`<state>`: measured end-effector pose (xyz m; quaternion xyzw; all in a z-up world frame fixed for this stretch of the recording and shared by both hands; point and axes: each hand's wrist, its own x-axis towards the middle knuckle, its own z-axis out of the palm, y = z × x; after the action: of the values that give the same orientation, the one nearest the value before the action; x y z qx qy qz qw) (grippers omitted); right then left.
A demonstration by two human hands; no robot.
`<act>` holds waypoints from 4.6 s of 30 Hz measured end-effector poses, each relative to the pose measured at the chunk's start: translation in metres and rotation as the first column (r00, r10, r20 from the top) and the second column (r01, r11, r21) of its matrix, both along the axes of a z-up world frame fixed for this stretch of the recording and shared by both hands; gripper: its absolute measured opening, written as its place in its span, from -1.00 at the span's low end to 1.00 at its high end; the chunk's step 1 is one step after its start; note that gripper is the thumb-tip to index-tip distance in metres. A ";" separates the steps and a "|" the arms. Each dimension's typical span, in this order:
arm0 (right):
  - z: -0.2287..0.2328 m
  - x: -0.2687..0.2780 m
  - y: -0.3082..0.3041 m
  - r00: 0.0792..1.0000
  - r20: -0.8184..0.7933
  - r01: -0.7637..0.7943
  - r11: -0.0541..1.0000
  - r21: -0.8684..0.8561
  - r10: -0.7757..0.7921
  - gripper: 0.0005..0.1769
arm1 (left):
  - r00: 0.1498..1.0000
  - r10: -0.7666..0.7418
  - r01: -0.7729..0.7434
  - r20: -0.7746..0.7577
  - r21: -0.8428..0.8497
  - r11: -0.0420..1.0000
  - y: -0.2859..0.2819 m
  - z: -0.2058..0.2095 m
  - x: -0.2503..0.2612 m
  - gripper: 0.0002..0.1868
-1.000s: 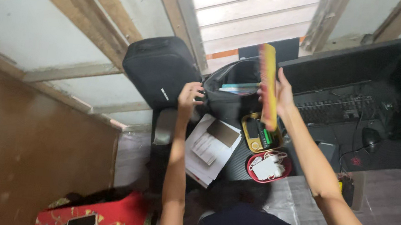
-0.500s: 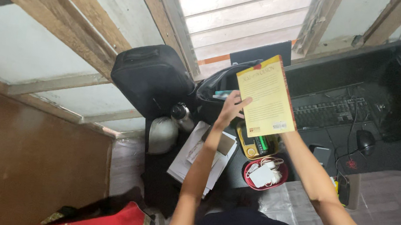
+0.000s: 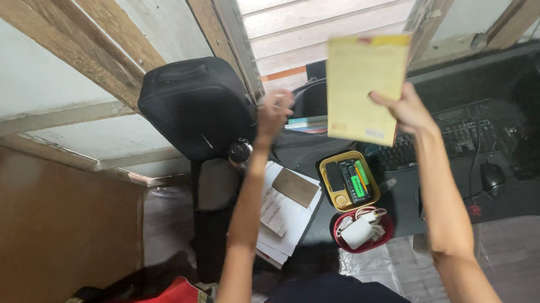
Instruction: The person packs several books into a black backpack. They pick up each book from a red stool, place it into the backpack, and repeat the process for multiple books.
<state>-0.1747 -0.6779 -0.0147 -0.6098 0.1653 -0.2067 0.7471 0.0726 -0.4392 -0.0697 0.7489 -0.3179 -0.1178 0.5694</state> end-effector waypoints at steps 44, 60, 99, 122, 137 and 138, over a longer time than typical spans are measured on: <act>-0.194 0.165 0.000 0.833 -0.553 -0.474 0.478 -0.740 -0.031 -0.45 | 0.660 -0.677 0.381 0.327 0.631 0.676 -0.054 -0.148 0.150 -0.21; -0.224 0.205 0.005 0.523 -0.846 -0.780 0.340 -0.525 -0.105 -0.39 | 0.678 -0.563 0.255 0.473 0.567 0.784 -0.046 -0.136 0.118 -0.42; 0.041 -0.009 -0.009 0.935 0.344 0.213 0.912 -0.350 -0.086 -0.43 | 0.968 -0.247 0.241 0.037 -0.389 0.889 0.018 0.069 -0.017 -0.54; 0.066 0.162 0.279 0.739 0.367 -0.402 0.806 -0.434 0.566 -0.36 | 0.920 0.366 -0.249 0.137 -0.518 0.819 0.397 0.084 -0.058 -0.57; 0.064 0.187 0.676 0.161 0.393 -0.854 0.328 -0.405 0.905 -0.45 | 0.451 0.878 -0.695 0.161 -0.554 0.459 0.740 0.051 -0.258 -0.51; 0.064 0.181 0.699 0.136 0.385 -0.859 0.302 -0.414 0.913 -0.46 | 0.431 0.889 -0.702 0.157 -0.560 0.440 0.756 0.048 -0.274 -0.52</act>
<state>0.0062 0.0211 0.0495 -0.5300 -0.4627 0.0986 0.7037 -0.2012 0.3168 -0.0216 0.6738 -0.0474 0.4124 0.6113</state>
